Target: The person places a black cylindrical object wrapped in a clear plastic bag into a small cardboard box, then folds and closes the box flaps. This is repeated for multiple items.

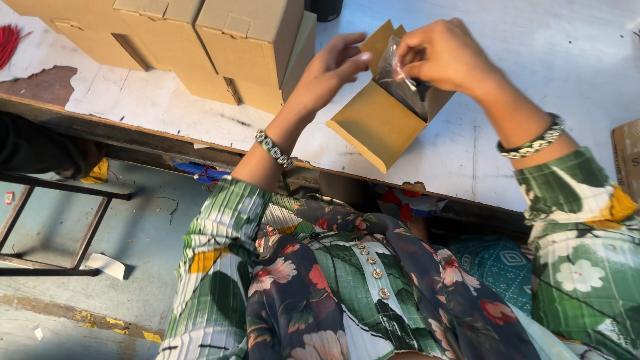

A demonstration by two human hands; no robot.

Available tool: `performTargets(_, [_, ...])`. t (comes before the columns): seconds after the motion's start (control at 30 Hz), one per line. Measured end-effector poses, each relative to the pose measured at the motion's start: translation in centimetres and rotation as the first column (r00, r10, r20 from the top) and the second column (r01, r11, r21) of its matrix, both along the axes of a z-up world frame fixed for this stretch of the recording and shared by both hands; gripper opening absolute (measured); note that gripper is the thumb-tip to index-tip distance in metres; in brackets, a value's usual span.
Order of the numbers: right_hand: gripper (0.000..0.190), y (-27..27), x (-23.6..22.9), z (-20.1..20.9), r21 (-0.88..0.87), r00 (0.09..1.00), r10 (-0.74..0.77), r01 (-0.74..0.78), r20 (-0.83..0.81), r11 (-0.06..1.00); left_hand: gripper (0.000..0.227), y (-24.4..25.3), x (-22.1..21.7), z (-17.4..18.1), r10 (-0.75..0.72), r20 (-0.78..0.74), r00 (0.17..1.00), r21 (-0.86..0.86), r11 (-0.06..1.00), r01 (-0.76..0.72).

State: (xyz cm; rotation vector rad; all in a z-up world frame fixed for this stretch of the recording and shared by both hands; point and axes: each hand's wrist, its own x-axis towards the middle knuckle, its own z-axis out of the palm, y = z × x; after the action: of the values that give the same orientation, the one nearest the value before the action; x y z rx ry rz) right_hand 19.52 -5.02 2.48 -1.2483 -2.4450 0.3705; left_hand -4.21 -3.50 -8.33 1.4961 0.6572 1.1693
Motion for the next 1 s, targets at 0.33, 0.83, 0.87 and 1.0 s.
performTargets(0.33, [0.016, 1.2, 4.0, -3.1, -0.206, 0.831, -0.037, -0.095, -0.555, 0.974, 0.052, -3.1, 1.9, 4.2, 0.159, -0.375, 0.913, 0.475, 0.879, 0.042])
performTargets(0.83, [0.053, -4.5, 4.6, -10.6, 0.018, 0.431, 0.023, -0.015, -0.902, 1.0, 0.012, 0.7, 4.9, 6.6, 0.263, -0.637, 0.725, 0.563, 0.801, 0.204])
performTargets(0.87, [0.051, -4.7, 4.3, -10.8, 0.016, 0.433, 0.011, 0.008, -0.901, 1.0, 0.015, 0.8, 5.3, 6.6, 0.231, -0.65, 0.724, 0.521, 0.829, 0.203])
performTargets(1.0, [0.045, -4.8, 3.9, -10.7, 0.037, 0.469, 0.01, 0.048, -0.883, 0.998, 0.025, 0.3, 5.9, 6.2, 0.178, -0.656, 0.734, 0.428, 0.888, 0.166])
